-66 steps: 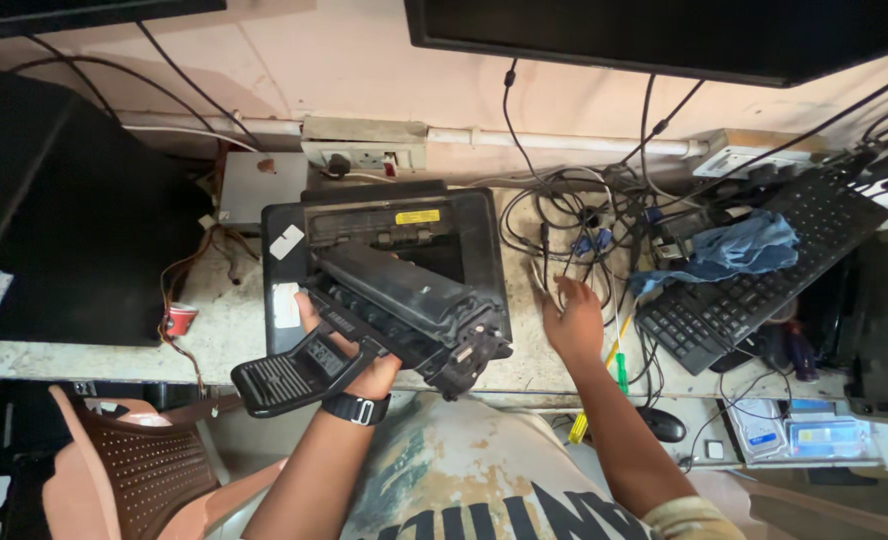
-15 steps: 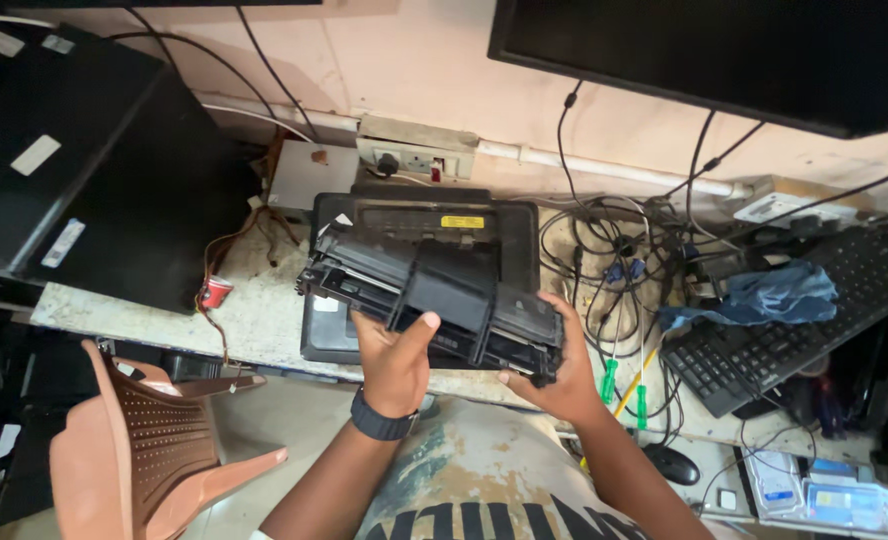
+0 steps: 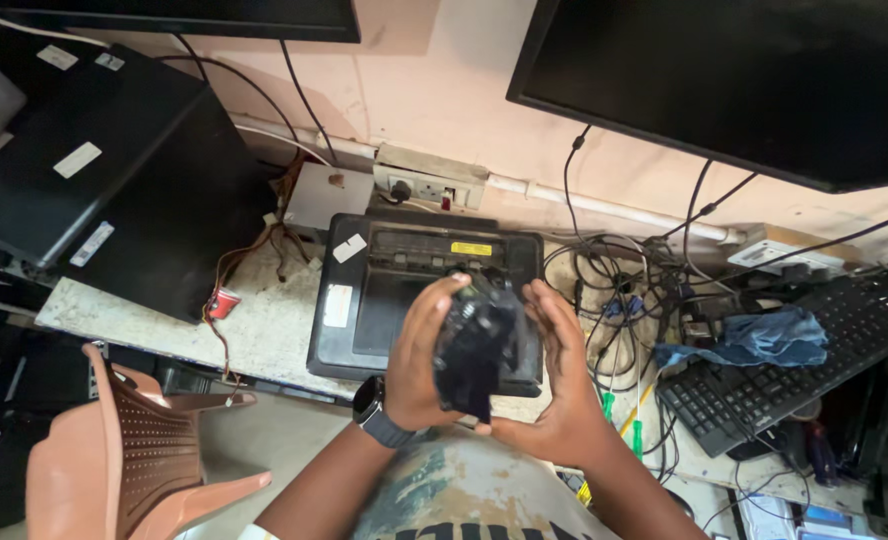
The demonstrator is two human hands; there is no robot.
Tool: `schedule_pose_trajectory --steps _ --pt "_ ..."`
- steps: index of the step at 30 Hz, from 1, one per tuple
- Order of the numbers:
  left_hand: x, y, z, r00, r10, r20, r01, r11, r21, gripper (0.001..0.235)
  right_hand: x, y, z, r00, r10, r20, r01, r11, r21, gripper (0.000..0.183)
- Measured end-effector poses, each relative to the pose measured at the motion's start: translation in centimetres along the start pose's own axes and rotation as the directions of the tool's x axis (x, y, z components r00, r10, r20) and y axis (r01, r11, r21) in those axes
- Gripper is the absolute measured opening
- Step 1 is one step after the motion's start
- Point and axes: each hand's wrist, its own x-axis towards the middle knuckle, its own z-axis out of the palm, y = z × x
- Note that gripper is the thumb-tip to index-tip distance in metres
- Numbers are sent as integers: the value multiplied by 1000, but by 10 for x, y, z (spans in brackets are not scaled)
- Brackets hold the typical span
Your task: The person opens a Samsung laser printer, removes the toner cartridge, and cleans it with a toothbrush. They then use a screwdriver to adjust a small black component, likely a pickup roller, before placing the cartridge back into the printer.
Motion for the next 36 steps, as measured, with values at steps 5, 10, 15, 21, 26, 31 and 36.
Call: schedule_pose_trajectory --steps 5,10,15,21,26,31,36 --pt "-7 -1 6 995 31 94 -35 998 46 107 7 -14 -2 998 -60 -17 59 996 -64 132" --pt "-14 -5 9 984 39 176 -60 992 114 93 4 -17 3 999 29 -17 -29 1000 -3 127" --pt "-14 -8 10 970 59 236 -99 982 160 73 -4 1 17 990 -39 -138 35 999 -29 100" --pt "-13 -8 12 958 116 263 -175 961 216 70 -9 21 17 949 -229 -219 221 974 -60 92" --pt "-25 -6 16 989 -88 116 49 952 303 104 -18 34 11 910 -210 -356 250 966 69 93" --pt "-56 -12 24 856 -517 -34 471 803 -365 120 -25 43 0 881 -216 -421 298 944 139 94" --pt "-74 -22 42 638 -562 526 183 -553 -813 67 -34 44 0 921 -47 -386 182 929 322 92"
